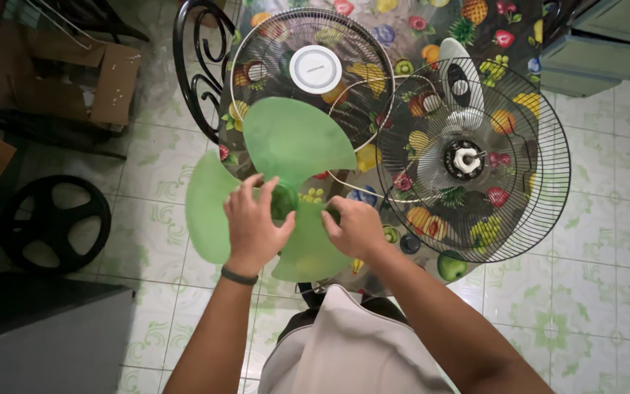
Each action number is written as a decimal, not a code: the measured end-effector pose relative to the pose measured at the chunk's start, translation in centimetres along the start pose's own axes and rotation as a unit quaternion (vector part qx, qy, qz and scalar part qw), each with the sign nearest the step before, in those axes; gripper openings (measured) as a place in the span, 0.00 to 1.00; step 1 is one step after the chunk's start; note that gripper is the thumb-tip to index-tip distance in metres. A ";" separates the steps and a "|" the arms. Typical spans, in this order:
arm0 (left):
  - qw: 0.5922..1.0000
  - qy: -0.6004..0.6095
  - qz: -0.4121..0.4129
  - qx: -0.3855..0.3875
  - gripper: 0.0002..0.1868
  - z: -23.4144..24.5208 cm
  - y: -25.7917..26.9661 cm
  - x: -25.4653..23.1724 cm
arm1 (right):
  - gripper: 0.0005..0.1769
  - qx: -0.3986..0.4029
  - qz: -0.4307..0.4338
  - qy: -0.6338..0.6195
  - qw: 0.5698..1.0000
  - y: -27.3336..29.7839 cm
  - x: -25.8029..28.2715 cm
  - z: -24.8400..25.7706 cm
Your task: The person reassembles an electric fan by hand. They place the green fan blades onto the motor hub, secure them with a black cap, and then attach the front wire cage over the blades.
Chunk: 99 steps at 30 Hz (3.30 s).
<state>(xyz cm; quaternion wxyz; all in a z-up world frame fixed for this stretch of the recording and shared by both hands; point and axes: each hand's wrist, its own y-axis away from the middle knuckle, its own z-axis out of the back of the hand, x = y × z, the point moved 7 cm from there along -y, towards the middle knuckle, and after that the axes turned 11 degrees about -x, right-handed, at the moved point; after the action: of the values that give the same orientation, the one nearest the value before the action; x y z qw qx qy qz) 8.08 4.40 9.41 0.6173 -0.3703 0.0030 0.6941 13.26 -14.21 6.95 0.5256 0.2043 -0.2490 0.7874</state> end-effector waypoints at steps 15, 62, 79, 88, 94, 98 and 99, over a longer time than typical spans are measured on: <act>0.991 0.057 -0.120 0.011 0.34 -0.4 -4.9 -7.7 | 0.11 -0.064 -0.076 -0.026 0.995 -1.8 -1.5 9.8; 0.974 0.047 -0.184 0.122 0.38 -19.2 -7.0 -29.5 | 0.13 -0.123 -0.189 -0.043 0.973 3.6 -29.3 26.4; 0.979 -0.050 -0.157 0.123 0.46 -19.2 -5.8 -30.5 | 0.12 -0.131 -0.257 -0.184 0.940 6.9 -29.0 22.0; 0.981 -0.025 -0.142 0.127 0.45 -19.4 -6.3 -31.2 | 0.12 -0.155 -0.249 -0.166 0.942 6.8 -29.5 22.3; 0.977 0.003 -0.161 0.139 0.44 -19.6 -7.2 -30.1 | 0.13 -0.134 -0.263 -0.138 0.946 5.7 -31.6 22.9; 0.976 0.014 -0.163 0.143 0.44 -19.2 -8.5 -29.6 | 0.12 -0.148 -0.223 -0.116 0.956 3.7 -32.1 24.3; 0.976 0.024 -0.160 0.145 0.44 -19.2 -8.6 -29.4 | 0.12 -0.159 -0.212 -0.117 0.957 3.4 -32.4 24.7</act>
<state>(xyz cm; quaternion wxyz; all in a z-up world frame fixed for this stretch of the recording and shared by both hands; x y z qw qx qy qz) 24.20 -27.50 14.63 0.7672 -0.2895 0.0593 0.5692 23.39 -53.83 7.03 0.6736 0.2568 -0.3821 0.5782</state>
